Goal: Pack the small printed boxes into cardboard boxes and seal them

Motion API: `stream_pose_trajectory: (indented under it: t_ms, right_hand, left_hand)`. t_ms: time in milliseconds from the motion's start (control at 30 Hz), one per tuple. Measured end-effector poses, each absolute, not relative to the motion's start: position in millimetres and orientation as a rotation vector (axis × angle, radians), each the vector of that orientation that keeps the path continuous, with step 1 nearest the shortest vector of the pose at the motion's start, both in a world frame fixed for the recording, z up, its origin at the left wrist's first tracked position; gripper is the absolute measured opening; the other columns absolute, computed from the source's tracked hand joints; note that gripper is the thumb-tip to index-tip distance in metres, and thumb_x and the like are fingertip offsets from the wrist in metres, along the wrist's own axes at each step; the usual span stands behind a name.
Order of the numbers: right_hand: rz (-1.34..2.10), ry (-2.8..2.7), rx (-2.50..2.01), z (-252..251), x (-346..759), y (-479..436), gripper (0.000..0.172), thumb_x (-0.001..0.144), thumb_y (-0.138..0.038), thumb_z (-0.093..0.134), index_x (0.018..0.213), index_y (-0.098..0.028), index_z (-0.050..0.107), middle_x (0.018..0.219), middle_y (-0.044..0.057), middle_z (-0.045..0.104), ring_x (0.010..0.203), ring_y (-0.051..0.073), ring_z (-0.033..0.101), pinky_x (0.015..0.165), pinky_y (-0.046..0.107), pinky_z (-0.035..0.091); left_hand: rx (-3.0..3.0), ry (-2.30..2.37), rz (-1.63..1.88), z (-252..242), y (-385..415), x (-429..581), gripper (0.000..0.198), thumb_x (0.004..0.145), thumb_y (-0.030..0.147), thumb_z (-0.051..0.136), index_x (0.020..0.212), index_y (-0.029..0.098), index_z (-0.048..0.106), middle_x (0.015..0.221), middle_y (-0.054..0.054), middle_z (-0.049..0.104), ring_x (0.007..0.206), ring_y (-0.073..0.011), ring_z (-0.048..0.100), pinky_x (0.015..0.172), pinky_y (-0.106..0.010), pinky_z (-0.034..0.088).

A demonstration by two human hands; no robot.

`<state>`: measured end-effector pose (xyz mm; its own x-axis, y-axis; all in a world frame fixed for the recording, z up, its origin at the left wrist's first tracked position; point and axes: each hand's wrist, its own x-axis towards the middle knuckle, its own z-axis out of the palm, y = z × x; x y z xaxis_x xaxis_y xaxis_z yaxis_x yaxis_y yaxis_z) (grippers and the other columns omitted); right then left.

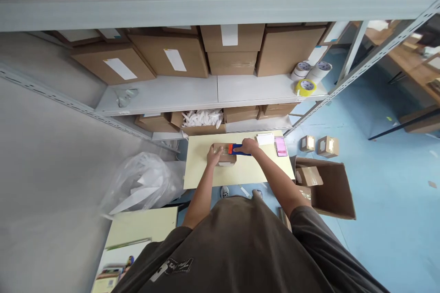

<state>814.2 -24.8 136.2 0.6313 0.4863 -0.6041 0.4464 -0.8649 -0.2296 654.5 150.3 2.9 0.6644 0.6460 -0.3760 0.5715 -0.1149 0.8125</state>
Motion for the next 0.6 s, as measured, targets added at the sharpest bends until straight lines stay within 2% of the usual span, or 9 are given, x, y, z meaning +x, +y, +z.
stream_pose_trajectory:
  t_ms: [133,267,367,500,600]
  right_hand:
    - [1.068,-0.828,-2.748,133.8,816.7,-47.5,0.077,0.075,-0.090,0.073,0.101,-0.017,0.081,0.104,0.018,0.080,0.096,0.032,0.076,0.075,0.033,0.054]
    - [1.032,-0.744,-2.822,135.0,852.3,-124.8,0.076,0.074,-0.089,0.074,0.095,-0.016,0.081,0.101,0.019,0.080,0.093,0.032,0.076,0.075,0.033,0.054]
    - [0.994,-0.672,-2.924,132.5,874.9,-170.6,0.072,0.076,-0.084,0.077,0.099,-0.016,0.081,0.104,0.021,0.079,0.096,0.034,0.076,0.078,0.035,0.054]
    - [0.937,-0.641,-2.995,108.7,861.3,-152.0,0.069,0.079,-0.073,0.082,0.114,-0.013,0.079,0.111,0.023,0.078,0.105,0.035,0.076,0.083,0.036,0.056]
    - [1.021,-0.561,-2.942,78.9,827.4,-102.9,0.057,0.090,-0.064,0.073,0.117,-0.014,0.078,0.113,0.021,0.079,0.105,0.032,0.076,0.082,0.033,0.056]
  left_hand:
    - [1.767,0.983,0.112,1.1,143.2,653.5,0.062,0.097,0.058,0.070,0.148,0.025,0.058,0.143,-0.009,0.072,0.130,-0.0259,0.069,0.110,-0.036,0.053]
    - [1.785,1.004,0.131,2.0,132.4,660.0,0.057,0.098,0.052,0.070,0.146,0.024,0.060,0.140,-0.010,0.073,0.127,-0.0254,0.070,0.109,-0.035,0.053]
    - [1.797,1.005,0.131,1.7,122.9,664.1,0.060,0.098,0.053,0.069,0.149,0.024,0.059,0.141,-0.010,0.073,0.129,-0.0259,0.069,0.110,-0.037,0.053]
    - [1.808,1.019,0.125,-0.3,115.2,665.4,0.063,0.098,0.056,0.068,0.153,0.026,0.056,0.144,-0.010,0.071,0.133,-0.0261,0.067,0.112,-0.037,0.052]
    - [1.812,1.000,0.125,-1.7,114.7,663.3,0.060,0.099,0.054,0.067,0.151,0.026,0.057,0.140,-0.009,0.073,0.130,-0.0253,0.069,0.111,-0.037,0.052]
